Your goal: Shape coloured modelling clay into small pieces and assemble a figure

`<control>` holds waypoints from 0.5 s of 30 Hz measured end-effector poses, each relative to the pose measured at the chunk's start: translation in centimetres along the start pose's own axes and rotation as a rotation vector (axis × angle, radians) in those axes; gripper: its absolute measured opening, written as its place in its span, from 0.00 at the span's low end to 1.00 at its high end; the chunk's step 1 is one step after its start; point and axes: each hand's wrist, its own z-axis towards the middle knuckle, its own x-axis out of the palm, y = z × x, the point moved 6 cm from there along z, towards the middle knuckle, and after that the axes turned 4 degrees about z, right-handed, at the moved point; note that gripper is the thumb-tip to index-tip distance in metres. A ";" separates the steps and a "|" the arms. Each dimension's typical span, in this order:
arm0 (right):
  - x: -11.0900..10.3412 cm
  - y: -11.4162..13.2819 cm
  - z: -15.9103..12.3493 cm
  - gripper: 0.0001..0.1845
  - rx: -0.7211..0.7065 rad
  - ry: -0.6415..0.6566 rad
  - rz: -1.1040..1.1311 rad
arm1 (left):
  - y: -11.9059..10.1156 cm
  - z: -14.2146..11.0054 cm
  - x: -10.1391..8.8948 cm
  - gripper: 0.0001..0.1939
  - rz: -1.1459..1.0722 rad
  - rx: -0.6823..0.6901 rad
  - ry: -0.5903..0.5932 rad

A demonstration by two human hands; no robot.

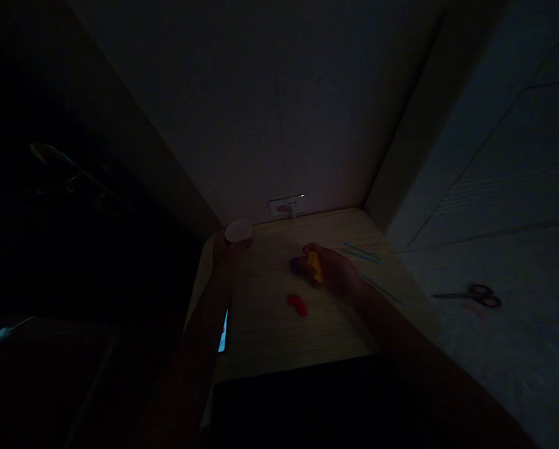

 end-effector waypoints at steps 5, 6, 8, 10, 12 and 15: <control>1.3 3.5 -0.4 0.17 -0.171 -0.004 -0.373 | -1.4 -3.6 0.6 0.35 -0.017 0.065 0.084; 1.7 4.4 -0.4 0.16 -0.209 0.016 -0.445 | -1.4 -4.4 0.8 0.35 -0.029 0.064 0.097; 2.6 6.1 -0.2 0.17 -0.288 0.044 -0.548 | -1.4 -6.2 1.2 0.35 -0.034 0.072 0.118; 3.4 7.6 0.1 0.20 -0.365 0.039 -0.635 | -1.5 -8.1 1.7 0.33 -0.031 0.096 0.128; 4.2 8.5 0.3 0.18 -0.428 0.035 -0.771 | -1.8 -9.9 2.1 0.32 -0.035 0.151 0.116; 6.0 8.7 0.4 0.10 -0.496 0.086 -1.051 | -2.0 -12.0 3.0 0.31 -0.024 0.191 0.125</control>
